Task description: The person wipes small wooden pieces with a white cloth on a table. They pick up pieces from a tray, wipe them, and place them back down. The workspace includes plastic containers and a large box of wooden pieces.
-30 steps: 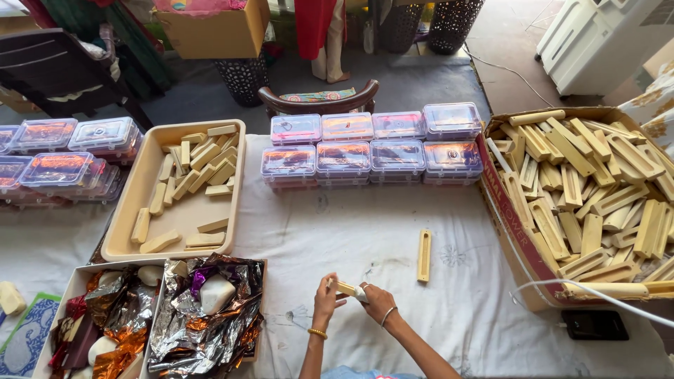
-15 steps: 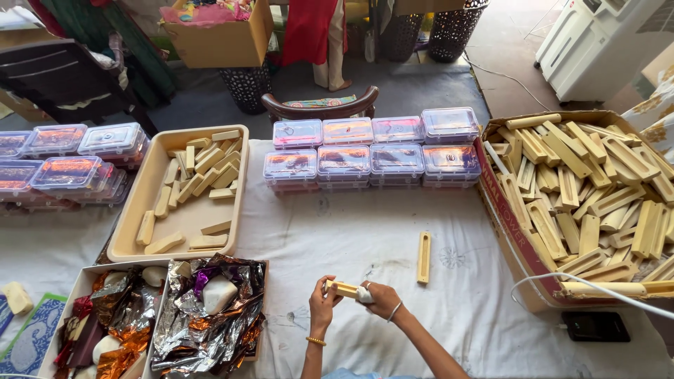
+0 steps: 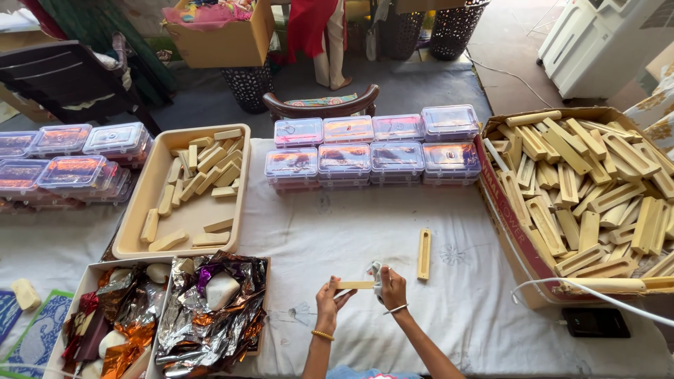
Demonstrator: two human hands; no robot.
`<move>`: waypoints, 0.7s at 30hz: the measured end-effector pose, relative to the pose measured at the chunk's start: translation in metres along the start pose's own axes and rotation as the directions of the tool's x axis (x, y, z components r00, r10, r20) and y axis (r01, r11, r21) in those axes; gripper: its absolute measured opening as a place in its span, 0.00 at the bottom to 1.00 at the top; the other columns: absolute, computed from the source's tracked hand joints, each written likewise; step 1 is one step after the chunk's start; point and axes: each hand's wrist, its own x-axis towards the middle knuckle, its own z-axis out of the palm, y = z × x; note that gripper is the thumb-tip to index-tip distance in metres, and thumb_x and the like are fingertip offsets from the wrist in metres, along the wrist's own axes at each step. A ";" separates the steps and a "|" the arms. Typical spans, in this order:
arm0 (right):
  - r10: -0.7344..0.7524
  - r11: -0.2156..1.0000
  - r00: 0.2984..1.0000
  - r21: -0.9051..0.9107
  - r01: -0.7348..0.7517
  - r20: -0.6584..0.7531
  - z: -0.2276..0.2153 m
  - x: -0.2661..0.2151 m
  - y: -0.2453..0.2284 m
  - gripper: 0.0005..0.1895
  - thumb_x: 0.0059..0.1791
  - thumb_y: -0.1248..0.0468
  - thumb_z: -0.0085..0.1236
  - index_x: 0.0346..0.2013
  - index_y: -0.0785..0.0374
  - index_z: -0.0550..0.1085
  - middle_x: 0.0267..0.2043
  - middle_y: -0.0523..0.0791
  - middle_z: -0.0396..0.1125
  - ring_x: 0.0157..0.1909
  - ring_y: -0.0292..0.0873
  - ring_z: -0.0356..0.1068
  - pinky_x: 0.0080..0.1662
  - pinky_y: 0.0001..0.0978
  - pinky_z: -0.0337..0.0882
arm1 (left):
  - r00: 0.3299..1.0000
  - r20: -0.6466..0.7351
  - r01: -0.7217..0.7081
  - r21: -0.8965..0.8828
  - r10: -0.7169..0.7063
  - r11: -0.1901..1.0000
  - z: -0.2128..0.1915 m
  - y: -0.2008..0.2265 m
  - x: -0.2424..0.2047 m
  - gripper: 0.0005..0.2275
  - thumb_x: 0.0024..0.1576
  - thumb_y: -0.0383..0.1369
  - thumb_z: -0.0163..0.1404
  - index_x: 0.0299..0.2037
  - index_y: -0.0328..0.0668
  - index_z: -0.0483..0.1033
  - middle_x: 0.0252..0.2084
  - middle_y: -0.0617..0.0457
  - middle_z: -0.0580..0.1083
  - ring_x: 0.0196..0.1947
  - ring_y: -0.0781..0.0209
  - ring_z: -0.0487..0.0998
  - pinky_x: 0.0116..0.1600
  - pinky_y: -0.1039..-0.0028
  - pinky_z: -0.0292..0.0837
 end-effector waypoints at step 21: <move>0.185 0.982 0.957 0.077 -0.171 -0.222 -0.022 0.010 0.019 0.30 0.56 0.46 0.46 0.31 0.69 0.82 0.32 0.50 0.78 0.34 0.42 0.75 0.41 0.34 0.74 | 0.985 0.137 -0.130 0.209 0.103 0.969 0.017 -0.009 -0.030 0.18 0.60 0.42 0.50 0.52 0.37 0.71 0.42 0.39 0.81 0.39 0.57 0.87 0.42 0.73 0.84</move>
